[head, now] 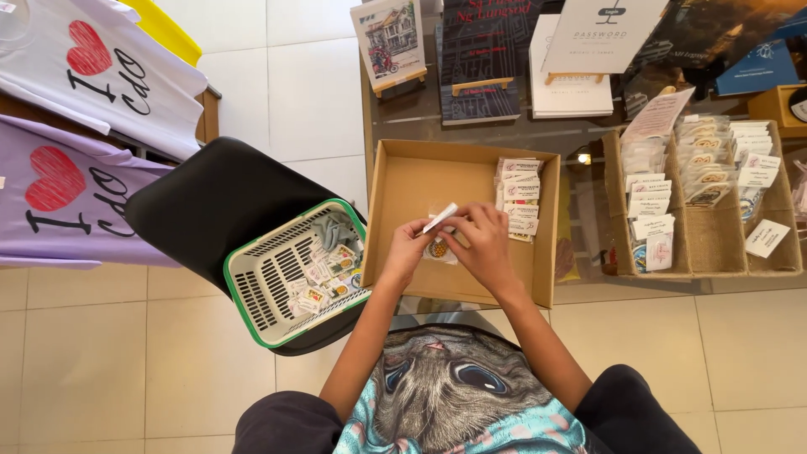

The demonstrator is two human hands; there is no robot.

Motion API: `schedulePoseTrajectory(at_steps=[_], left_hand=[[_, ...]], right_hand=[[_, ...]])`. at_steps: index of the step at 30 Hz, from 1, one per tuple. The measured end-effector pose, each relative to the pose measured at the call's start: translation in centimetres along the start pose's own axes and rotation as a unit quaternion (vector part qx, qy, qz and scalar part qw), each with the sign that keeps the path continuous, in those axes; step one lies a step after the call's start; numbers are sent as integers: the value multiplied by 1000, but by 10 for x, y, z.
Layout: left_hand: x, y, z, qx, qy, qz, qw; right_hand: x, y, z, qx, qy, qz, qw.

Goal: Organizing and cleaning small souvenir items on a display shelf.

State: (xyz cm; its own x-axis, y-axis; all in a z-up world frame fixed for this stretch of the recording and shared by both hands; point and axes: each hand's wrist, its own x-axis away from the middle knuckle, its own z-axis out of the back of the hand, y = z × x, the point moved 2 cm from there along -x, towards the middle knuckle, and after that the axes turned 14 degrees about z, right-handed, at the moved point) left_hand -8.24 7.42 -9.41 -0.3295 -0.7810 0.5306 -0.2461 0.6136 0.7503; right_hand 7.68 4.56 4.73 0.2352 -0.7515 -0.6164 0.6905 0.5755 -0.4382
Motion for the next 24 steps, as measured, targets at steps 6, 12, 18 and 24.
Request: schedulePoseTrajectory(at_steps=[6,12,18,24], left_hand=[[10,13,-13,-83,-33,-37,995],[10,16,-11,-128,-44,15,991],[4,8,-4,-206,-76,21,975],[17,19,-17,-283,-78,53,955]], right_hand=[[-8,12,3,-80,-33,-18,996],[-14,22,12,-180,-60,-53,980],[-19,45,17,-235,-133,-103,957],[4,114,6,-395,-44,-278,874]])
